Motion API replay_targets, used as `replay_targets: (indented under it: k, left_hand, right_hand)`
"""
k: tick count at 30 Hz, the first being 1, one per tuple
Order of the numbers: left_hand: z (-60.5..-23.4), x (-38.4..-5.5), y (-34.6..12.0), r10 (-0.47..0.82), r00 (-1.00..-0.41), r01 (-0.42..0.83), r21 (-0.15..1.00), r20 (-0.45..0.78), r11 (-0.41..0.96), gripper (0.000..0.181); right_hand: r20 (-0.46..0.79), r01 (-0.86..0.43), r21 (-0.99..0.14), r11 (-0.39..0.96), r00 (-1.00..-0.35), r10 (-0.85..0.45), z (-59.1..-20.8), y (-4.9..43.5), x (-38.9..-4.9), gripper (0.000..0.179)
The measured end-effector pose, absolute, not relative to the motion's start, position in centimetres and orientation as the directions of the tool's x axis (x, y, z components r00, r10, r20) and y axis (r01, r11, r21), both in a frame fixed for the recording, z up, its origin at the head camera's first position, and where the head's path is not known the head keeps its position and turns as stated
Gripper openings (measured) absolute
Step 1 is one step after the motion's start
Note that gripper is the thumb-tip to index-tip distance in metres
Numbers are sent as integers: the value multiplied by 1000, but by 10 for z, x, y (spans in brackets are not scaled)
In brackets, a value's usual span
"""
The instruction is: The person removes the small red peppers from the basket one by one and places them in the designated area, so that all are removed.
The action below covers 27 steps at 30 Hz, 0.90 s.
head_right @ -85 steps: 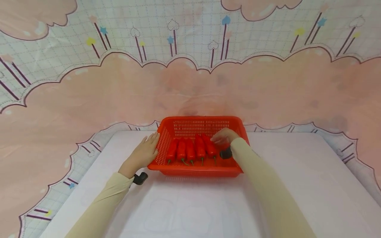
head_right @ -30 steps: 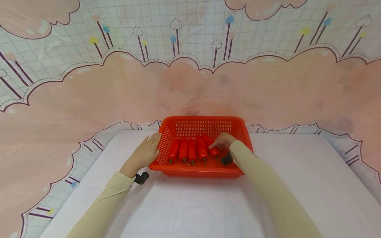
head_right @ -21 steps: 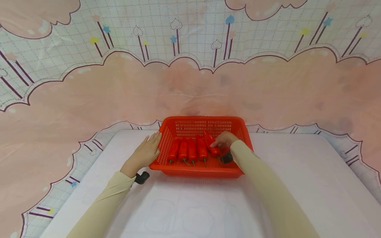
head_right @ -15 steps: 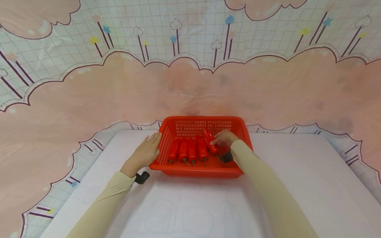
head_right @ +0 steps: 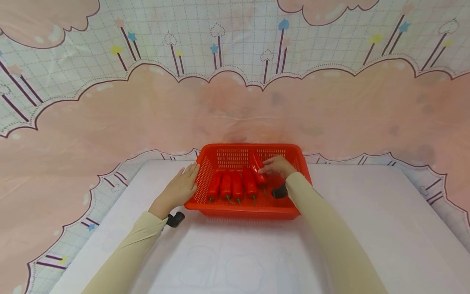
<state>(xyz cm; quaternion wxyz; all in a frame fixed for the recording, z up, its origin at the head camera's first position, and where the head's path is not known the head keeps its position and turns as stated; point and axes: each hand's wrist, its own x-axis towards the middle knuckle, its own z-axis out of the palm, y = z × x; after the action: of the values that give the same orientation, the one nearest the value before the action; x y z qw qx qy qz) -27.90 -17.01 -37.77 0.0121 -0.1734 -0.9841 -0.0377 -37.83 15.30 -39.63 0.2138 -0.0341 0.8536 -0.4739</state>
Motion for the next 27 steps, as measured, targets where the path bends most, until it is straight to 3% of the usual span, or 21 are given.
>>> replay_targets:
  k: [10, 27]
  left_hand:
    - [-375, -278, -173, 351, -936, 352, 102, 27, 930, 64]
    - [-382, -273, -183, 360, -930, 365, 95, 70, 926, 68]
  right_hand:
    - [-299, 135, -870, 475, -909, -289, -389, 154, -377, 60]
    - [-292, 129, -861, 493, -917, -270, -385, 153, -375, 61]
